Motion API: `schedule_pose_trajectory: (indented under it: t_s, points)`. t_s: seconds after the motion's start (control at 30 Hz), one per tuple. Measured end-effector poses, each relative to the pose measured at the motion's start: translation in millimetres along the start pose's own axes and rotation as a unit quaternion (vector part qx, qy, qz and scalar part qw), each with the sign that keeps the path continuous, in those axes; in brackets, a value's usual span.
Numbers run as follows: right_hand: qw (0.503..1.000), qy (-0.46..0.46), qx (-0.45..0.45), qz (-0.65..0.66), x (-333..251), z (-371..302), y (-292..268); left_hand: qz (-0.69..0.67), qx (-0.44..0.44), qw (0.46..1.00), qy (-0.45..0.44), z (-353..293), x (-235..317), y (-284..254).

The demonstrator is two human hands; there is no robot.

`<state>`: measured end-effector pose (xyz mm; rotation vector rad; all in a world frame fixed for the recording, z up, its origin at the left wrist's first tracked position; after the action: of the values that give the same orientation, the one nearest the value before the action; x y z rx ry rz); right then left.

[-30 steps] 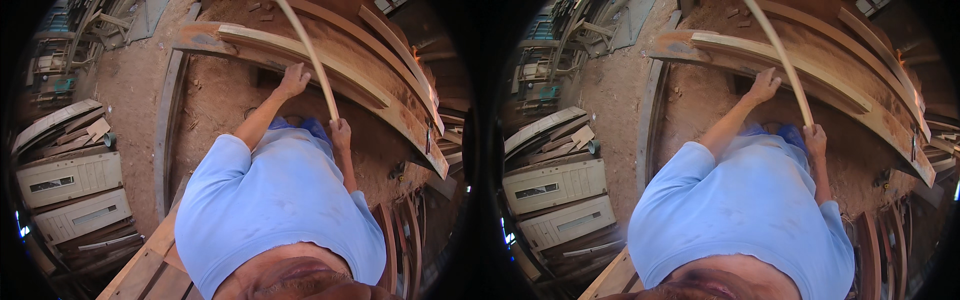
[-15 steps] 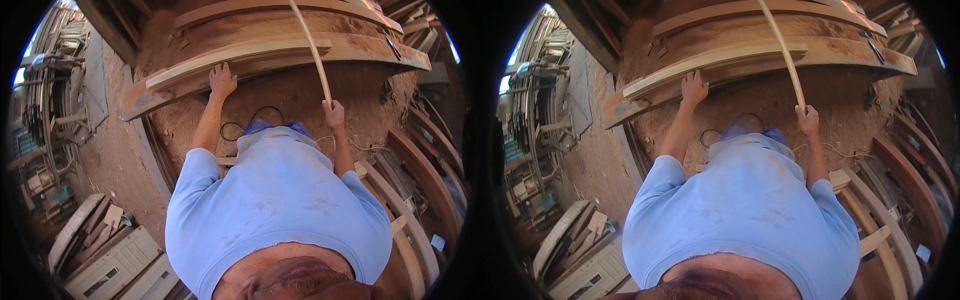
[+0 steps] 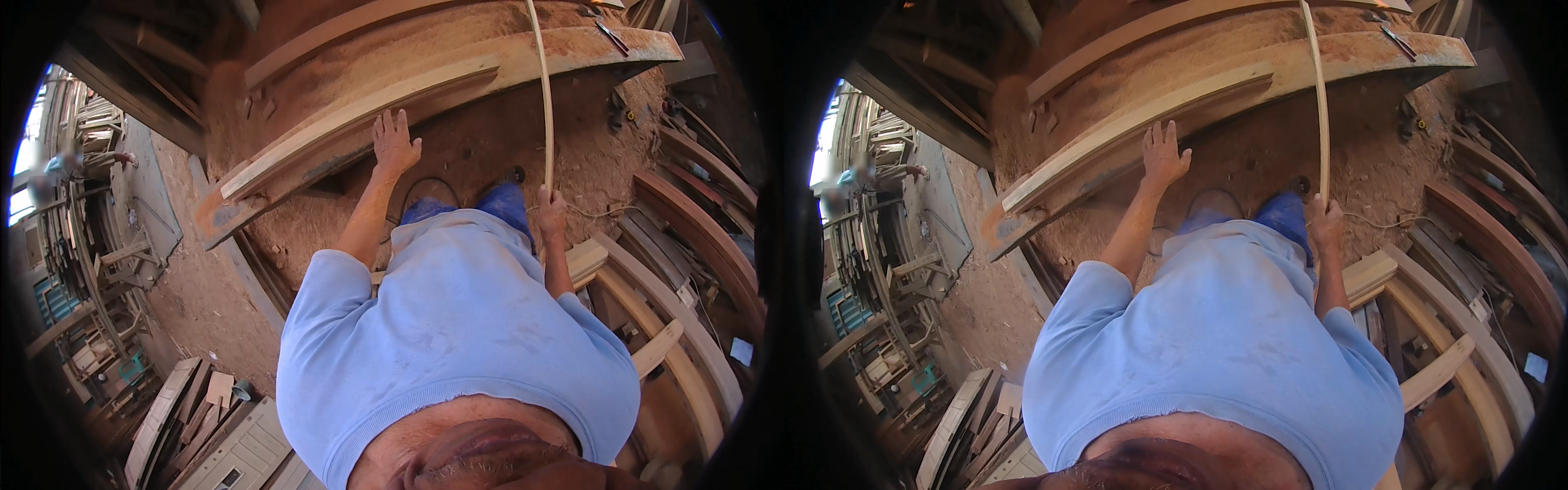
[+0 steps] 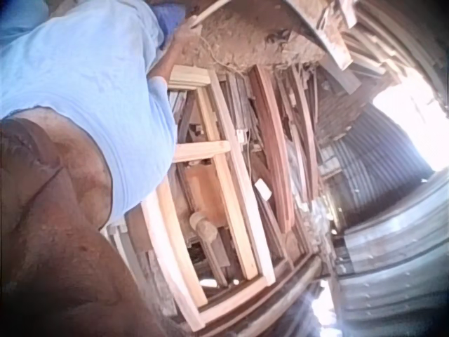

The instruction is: The person picks up a curved wooden plank, positions it on a workbench, and uses a circular saw to cut it. After cutting, the person inspects the piece and places it aside among other wood pieces.

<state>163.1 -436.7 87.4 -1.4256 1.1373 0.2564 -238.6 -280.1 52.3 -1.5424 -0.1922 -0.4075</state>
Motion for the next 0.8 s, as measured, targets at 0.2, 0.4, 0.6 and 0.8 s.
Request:
schedule_pose_trajectory:
  t_s: [0.2,0.4,0.6,0.8]
  points:
    - [1.000,-0.006,-0.003,0.004,13,80,-19,0.039,0.029,0.997,-0.059,29,20,16]
    - [0.995,-0.090,0.000,0.041,-18,146,-34,0.084,0.066,0.989,-0.101,34,30,25]
    - [0.990,-0.096,-0.095,-0.045,-30,248,-74,0.091,0.014,0.975,-0.204,54,45,21]
    - [0.967,-0.092,-0.127,-0.198,22,356,-111,0.029,-0.038,0.937,-0.346,93,76,34]
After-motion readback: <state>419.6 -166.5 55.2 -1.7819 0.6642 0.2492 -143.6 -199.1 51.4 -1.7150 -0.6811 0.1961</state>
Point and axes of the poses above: each hand's wrist, its own z-axis towards the middle knuckle, its own y-axis out of the palm, x = y × z, the point moved 2 cm from there along z, towards the middle knuckle, and after that the axes turned 3 degrees about -x, right-handed, at the moved point
